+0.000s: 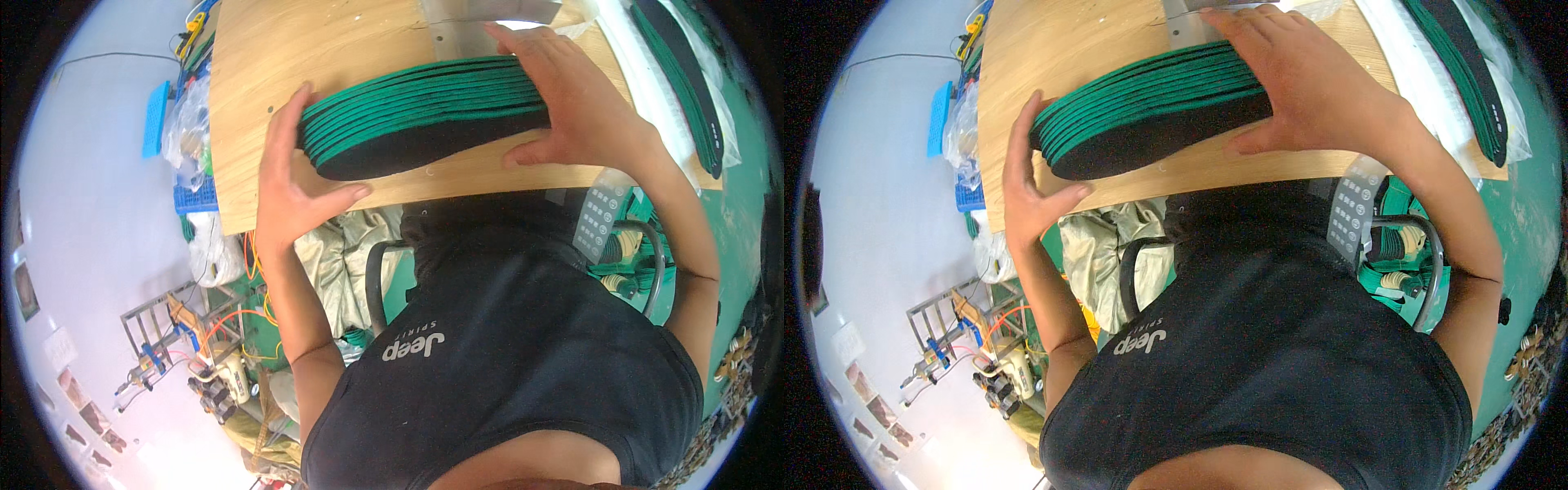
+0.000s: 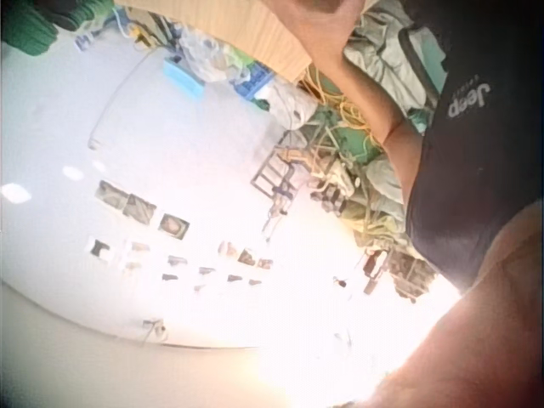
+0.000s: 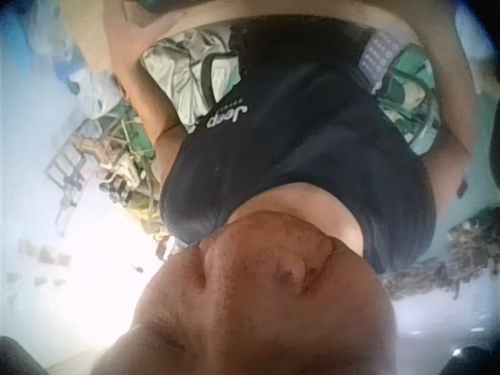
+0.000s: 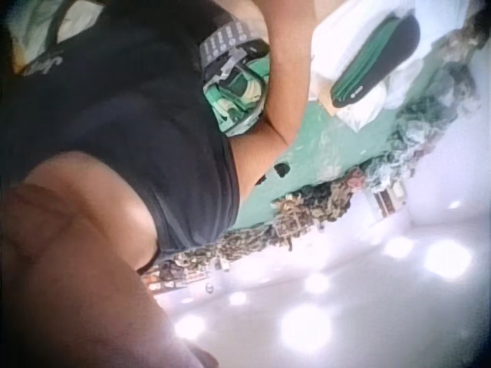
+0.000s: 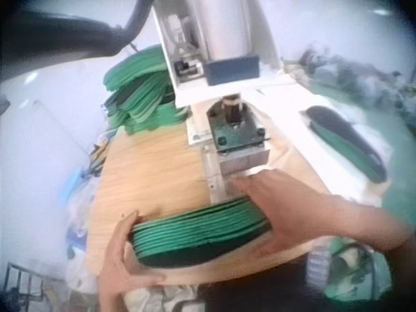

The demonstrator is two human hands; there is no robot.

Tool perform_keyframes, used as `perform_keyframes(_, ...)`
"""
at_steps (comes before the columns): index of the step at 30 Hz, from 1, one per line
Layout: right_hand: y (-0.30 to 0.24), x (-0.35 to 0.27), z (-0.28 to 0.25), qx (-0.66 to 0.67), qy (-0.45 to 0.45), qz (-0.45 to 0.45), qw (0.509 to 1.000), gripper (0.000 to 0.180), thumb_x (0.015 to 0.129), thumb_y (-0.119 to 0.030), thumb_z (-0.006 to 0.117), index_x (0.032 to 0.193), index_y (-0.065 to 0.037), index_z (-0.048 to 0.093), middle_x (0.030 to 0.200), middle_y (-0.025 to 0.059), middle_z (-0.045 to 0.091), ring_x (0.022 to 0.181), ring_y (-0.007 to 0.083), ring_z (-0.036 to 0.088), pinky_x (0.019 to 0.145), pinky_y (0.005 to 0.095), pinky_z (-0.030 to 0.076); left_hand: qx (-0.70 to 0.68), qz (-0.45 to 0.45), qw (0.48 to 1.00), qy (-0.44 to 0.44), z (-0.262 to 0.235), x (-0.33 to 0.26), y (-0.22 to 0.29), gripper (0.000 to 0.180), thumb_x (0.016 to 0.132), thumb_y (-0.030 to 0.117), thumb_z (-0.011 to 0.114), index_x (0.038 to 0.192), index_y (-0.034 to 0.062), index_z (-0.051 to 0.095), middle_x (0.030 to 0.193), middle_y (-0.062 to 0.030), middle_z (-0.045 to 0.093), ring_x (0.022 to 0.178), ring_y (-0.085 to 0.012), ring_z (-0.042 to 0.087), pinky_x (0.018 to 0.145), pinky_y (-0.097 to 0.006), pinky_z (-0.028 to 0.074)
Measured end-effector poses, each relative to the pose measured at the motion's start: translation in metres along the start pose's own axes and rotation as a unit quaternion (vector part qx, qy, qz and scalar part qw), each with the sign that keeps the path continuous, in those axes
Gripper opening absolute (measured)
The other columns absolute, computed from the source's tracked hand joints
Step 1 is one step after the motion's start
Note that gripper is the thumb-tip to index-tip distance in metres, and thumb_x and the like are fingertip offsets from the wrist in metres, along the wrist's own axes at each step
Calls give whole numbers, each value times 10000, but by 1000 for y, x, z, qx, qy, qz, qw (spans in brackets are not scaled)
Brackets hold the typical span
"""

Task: The person sticks round stickers onto shoe insoles. They use a pair of scissors to cut the sticker sheet and their hands to peel and apply labels to each insole in a stack.

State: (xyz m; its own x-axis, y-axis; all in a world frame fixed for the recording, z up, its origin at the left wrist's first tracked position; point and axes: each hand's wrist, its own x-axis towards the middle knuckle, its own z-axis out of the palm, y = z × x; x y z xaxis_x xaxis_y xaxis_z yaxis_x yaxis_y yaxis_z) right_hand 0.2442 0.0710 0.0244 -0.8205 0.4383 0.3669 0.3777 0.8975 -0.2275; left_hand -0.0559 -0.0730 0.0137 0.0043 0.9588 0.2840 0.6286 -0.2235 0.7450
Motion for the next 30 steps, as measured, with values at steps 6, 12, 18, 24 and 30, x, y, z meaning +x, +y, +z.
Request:
perform_keyframes(6,11,0,3,60,-66,20,996,722,644,-219,859,1260,-67,515,1131,140,576,1060,335,565,903,391,463,79,44,995,32,9,5,-6,732,565,146,875,1219,24,569,1117,-160,566,1022,-307,572,870,-377,474)
perform_keyframes(12,34,-24,0,73,-36,-11,997,675,650,-205,860,1217,-58,526,1082,136,584,1004,332,581,832,365,485,151,108,976,115,21,-4,-6,721,524,158,894,1165,1,605,1093,-161,573,1022,-317,568,880,-394,468)
perform_keyframes(18,28,-30,9,90,11,4,996,711,682,-311,828,1242,-26,495,1056,181,590,1007,372,578,868,402,473,84,33,989,115,26,-18,-21,731,556,167,869,1193,-21,562,1153,-165,566,1079,-292,545,966,-384,413)
perform_keyframes(24,51,-51,-1,108,-65,63,990,776,671,-163,848,1316,-69,427,1148,158,547,1063,341,557,927,365,449,128,117,978,116,39,-12,-14,703,575,167,854,1183,-17,552,1133,-168,570,1043,-284,553,941,-376,429)
perform_keyframes(30,39,-55,-4,240,-64,102,963,760,739,-312,802,1319,2,424,1254,209,502,1185,352,491,991,403,408,75,53,990,108,38,-4,-15,676,599,208,860,1179,-20,599,1065,-157,649,966,-272,622,856,-359,484)
